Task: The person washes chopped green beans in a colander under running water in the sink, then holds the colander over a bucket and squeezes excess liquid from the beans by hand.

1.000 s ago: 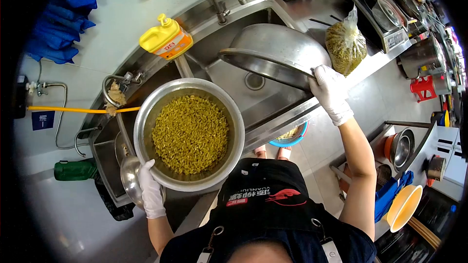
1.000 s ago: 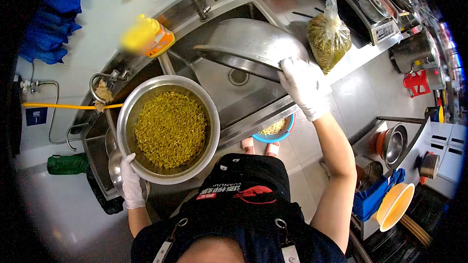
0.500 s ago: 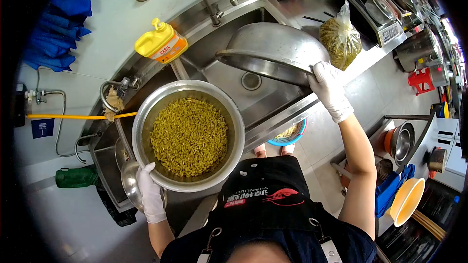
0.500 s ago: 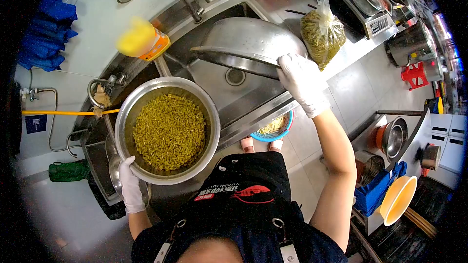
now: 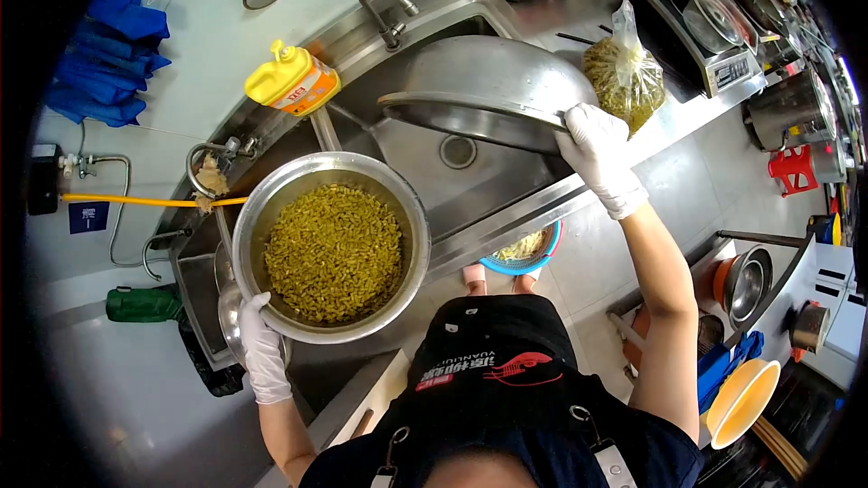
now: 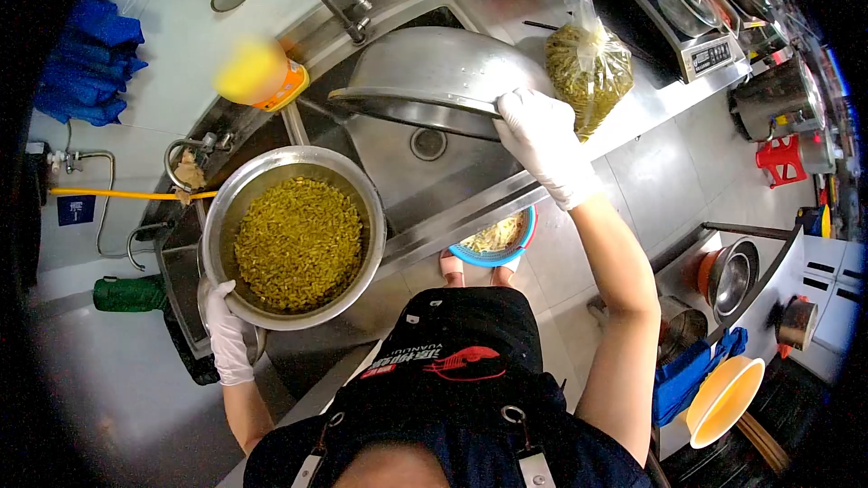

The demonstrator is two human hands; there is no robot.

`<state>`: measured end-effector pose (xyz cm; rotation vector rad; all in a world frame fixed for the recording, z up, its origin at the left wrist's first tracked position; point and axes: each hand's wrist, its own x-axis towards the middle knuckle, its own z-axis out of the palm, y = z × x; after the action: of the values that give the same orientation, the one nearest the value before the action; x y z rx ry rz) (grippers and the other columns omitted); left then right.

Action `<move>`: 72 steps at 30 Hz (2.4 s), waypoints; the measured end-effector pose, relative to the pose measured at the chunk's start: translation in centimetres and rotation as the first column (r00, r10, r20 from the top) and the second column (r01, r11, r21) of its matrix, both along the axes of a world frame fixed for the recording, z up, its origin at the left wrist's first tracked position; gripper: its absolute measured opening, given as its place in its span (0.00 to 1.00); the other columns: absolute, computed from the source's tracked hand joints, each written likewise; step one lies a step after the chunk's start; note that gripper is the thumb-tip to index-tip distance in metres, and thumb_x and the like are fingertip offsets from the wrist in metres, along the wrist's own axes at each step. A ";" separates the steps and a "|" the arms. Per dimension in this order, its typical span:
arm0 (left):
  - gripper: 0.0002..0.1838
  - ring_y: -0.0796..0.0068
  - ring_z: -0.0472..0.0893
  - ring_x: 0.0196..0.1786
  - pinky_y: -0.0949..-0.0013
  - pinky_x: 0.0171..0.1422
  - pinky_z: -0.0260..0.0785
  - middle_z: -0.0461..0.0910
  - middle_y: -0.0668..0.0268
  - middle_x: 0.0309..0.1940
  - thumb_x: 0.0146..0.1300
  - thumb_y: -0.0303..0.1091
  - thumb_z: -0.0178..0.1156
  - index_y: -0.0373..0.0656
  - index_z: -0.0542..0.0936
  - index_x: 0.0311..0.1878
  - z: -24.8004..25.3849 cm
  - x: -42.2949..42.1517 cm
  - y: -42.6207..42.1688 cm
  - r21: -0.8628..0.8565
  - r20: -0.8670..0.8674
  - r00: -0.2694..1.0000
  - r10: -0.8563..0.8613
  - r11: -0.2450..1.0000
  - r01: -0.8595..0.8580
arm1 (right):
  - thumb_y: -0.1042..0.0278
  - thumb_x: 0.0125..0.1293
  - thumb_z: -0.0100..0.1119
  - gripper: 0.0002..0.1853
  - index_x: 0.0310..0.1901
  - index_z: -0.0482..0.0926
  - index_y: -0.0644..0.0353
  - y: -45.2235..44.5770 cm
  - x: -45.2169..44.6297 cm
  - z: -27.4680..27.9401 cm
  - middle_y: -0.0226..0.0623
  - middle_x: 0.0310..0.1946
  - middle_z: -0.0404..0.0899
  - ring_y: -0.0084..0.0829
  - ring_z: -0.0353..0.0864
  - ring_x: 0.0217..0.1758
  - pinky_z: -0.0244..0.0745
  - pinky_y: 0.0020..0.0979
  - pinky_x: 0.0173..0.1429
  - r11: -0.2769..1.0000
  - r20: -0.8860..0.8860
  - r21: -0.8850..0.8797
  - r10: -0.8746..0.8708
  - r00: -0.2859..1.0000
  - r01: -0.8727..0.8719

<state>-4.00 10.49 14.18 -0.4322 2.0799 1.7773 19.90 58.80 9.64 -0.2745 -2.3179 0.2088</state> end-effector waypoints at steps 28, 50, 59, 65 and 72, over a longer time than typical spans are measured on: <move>0.20 0.63 0.79 0.42 0.64 0.50 0.73 0.77 0.59 0.41 0.54 0.25 0.54 0.35 0.72 0.52 2.0 1.9 2.0 -0.031 -0.067 0.995 -0.068 0.997 0.066 | 0.74 0.46 0.64 0.11 0.29 0.70 0.55 1.7 -0.5 -1.7 0.33 0.21 0.68 0.33 0.74 0.25 0.69 0.32 0.27 0.999 0.023 0.045 0.026 0.999 -0.027; 0.20 0.67 0.79 0.42 0.67 0.49 0.73 0.78 0.61 0.43 0.54 0.26 0.55 0.35 0.73 0.52 3.1 1.0 2.6 -0.085 -0.028 0.997 -0.069 0.994 0.066 | 0.78 0.42 0.64 0.13 0.23 0.67 0.58 1.2 -2.5 -2.0 0.38 0.18 0.66 0.37 0.71 0.21 0.68 0.34 0.25 0.999 -0.010 -0.009 0.042 0.999 -0.042; 0.20 0.67 0.78 0.43 0.68 0.48 0.72 0.77 0.62 0.42 0.54 0.26 0.55 0.36 0.73 0.53 2.5 0.9 2.3 -0.076 -0.032 0.998 -0.050 0.996 0.048 | 0.79 0.42 0.63 0.12 0.24 0.66 0.58 1.1 -3.4 -3.1 0.38 0.19 0.66 0.38 0.72 0.21 0.68 0.34 0.25 0.999 0.004 -0.013 0.052 0.999 -0.052; 0.21 0.67 0.78 0.44 0.68 0.50 0.72 0.76 0.62 0.43 0.54 0.26 0.55 0.35 0.73 0.54 2.3 1.0 2.4 -0.060 -0.014 0.999 -0.049 0.997 0.048 | 0.79 0.43 0.63 0.12 0.24 0.67 0.58 0.9 -4.0 -3.2 0.38 0.19 0.66 0.38 0.72 0.21 0.69 0.34 0.25 0.998 0.014 -0.034 0.062 0.998 -0.062; 0.23 0.65 0.77 0.47 0.66 0.54 0.70 0.76 0.59 0.46 0.54 0.25 0.54 0.33 0.71 0.56 1.9 0.4 1.3 -0.026 -0.019 0.998 -0.060 0.998 0.059 | 0.73 0.45 0.64 0.12 0.29 0.69 0.55 0.7 -4.7 -4.6 0.34 0.21 0.69 0.34 0.75 0.26 0.69 0.34 0.28 1.000 0.103 -0.002 0.024 0.994 -0.024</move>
<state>-3.63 11.77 16.09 -0.3570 2.1082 1.7304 15.17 59.46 5.04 -0.2638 -2.4239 0.2123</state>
